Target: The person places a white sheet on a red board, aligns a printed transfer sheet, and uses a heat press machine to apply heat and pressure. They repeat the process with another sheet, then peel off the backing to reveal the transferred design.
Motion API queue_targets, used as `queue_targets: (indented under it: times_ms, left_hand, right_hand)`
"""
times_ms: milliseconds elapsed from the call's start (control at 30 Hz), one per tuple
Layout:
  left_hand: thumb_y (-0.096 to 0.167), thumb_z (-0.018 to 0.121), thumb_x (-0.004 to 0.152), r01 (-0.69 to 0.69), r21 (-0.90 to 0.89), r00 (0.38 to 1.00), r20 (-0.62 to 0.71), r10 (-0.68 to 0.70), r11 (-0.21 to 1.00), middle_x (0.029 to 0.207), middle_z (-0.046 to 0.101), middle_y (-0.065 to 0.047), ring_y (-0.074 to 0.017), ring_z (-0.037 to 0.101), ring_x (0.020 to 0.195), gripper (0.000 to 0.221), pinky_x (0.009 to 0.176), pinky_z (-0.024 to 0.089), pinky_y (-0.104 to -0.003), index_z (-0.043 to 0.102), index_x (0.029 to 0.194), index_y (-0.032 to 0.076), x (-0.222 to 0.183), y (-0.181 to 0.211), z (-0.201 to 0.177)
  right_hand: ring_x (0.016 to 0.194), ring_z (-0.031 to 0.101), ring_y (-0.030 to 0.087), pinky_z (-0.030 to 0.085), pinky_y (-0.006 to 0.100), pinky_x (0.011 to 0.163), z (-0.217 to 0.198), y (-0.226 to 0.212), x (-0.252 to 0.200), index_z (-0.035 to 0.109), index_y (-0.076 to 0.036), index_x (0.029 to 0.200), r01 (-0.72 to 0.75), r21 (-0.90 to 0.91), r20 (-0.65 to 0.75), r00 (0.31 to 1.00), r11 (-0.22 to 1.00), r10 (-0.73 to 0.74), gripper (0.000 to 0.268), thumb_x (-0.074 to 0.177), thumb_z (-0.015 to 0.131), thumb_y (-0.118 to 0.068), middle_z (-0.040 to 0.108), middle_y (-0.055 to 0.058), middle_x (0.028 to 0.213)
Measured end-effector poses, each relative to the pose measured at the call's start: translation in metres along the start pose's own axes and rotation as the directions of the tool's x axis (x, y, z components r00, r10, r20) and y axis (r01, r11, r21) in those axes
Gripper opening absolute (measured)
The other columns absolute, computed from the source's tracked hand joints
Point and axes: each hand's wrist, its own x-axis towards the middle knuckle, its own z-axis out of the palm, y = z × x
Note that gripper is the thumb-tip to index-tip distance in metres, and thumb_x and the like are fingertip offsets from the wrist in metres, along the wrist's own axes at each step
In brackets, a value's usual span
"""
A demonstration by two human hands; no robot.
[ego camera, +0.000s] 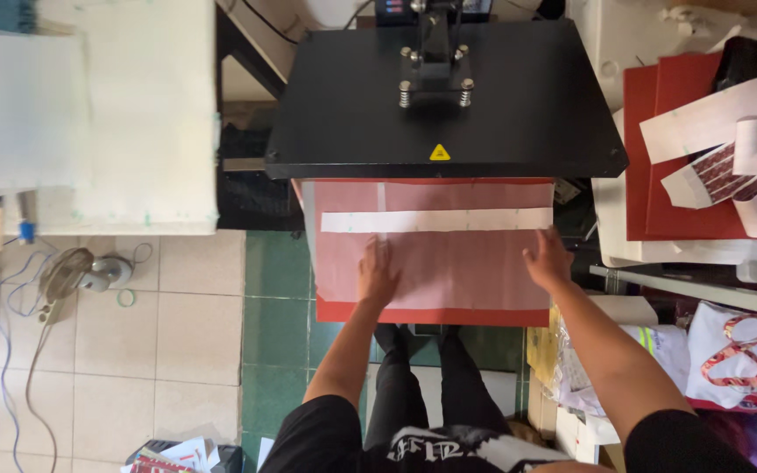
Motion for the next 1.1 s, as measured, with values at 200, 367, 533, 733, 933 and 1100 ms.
queue_targets:
  times_ms: [200, 367, 533, 733, 933, 1100]
  left_hand:
    - [0.042, 0.069, 0.091, 0.177, 0.264, 0.976, 0.074, -0.203, 0.948, 0.169, 0.014, -0.019, -0.0348, 0.01, 0.157, 0.087, 0.123, 0.02, -0.052, 0.027, 0.159, 0.009, -0.096, -0.045, -0.063]
    - [0.045, 0.069, 0.092, 0.164, 0.24, 0.982, 0.048, -0.18, 0.957, 0.168, 0.017, -0.02, -0.0357, 0.012, 0.157, 0.083, 0.123, 0.022, -0.052, 0.032, 0.157, 0.008, -0.156, -0.05, -0.093]
    - [0.046, 0.068, 0.091, 0.162, 0.207, 0.982, 0.062, -0.178, 0.965, 0.167, 0.022, -0.02, -0.0369, 0.016, 0.156, 0.081, 0.121, 0.024, -0.053, 0.037, 0.156, 0.008, -0.189, -0.061, -0.104]
    - [0.05, 0.064, 0.094, 0.2, 0.171, 0.936, 0.259, -0.24, 0.965, 0.162, 0.038, -0.017, -0.0337, 0.031, 0.152, 0.068, 0.117, 0.034, -0.055, 0.051, 0.147, 0.01, -0.205, -0.085, -0.101]
    - [0.05, 0.063, 0.094, 0.059, 0.107, 0.891, 0.443, -0.101, 0.993, 0.144, 0.059, -0.022, -0.0391, 0.054, 0.134, 0.066, 0.11, 0.045, -0.05, 0.057, 0.141, 0.004, -0.199, -0.093, -0.084]
    - [0.046, 0.065, 0.089, 0.011, -0.027, 0.904, 0.427, 0.001, 1.0, 0.13, 0.066, -0.026, -0.042, 0.062, 0.123, 0.061, 0.103, 0.051, -0.05, 0.066, 0.129, 0.001, -0.178, -0.072, -0.024]
  right_hand:
    - [0.148, 0.04, 0.032, 0.041, 0.061, 0.108, -0.019, -0.048, -0.09, 0.045, -0.018, 0.152, 0.129, -0.072, 0.026, 0.992, 0.989, -0.127, 0.067, 0.092, 0.064, -0.039, 0.034, 0.016, 0.166]
    - [0.143, 0.044, 0.035, 0.043, 0.06, 0.108, -0.008, -0.052, -0.175, 0.049, -0.019, 0.15, 0.081, 0.042, 0.029, 0.996, 0.996, -0.082, 0.063, 0.092, 0.063, -0.041, 0.036, 0.015, 0.165]
    - [0.148, 0.036, 0.032, 0.038, 0.06, 0.109, 0.023, -0.052, -0.228, 0.048, -0.02, 0.15, -0.042, 0.034, 0.138, 0.99, 0.999, 0.037, 0.063, 0.094, 0.065, -0.044, 0.032, 0.011, 0.165]
    - [0.129, 0.06, 0.037, 0.048, 0.044, 0.109, 0.04, -0.051, -0.244, 0.065, -0.01, 0.135, -0.049, 0.28, 0.03, 0.999, 0.959, 0.042, 0.049, 0.097, 0.068, -0.041, 0.062, 0.019, 0.14]
    - [0.106, 0.071, 0.035, 0.055, 0.043, 0.092, 0.038, -0.056, -0.287, 0.068, -0.011, 0.13, -0.18, 0.381, 0.133, 0.981, 0.907, 0.138, 0.045, 0.095, 0.067, -0.039, 0.073, 0.018, 0.119]
    - [0.106, 0.071, 0.036, 0.055, 0.042, 0.094, 0.042, -0.044, -0.329, 0.07, -0.015, 0.131, -0.227, 0.284, 0.267, 0.952, 0.931, 0.151, 0.041, 0.097, 0.067, -0.039, 0.074, 0.019, 0.117]
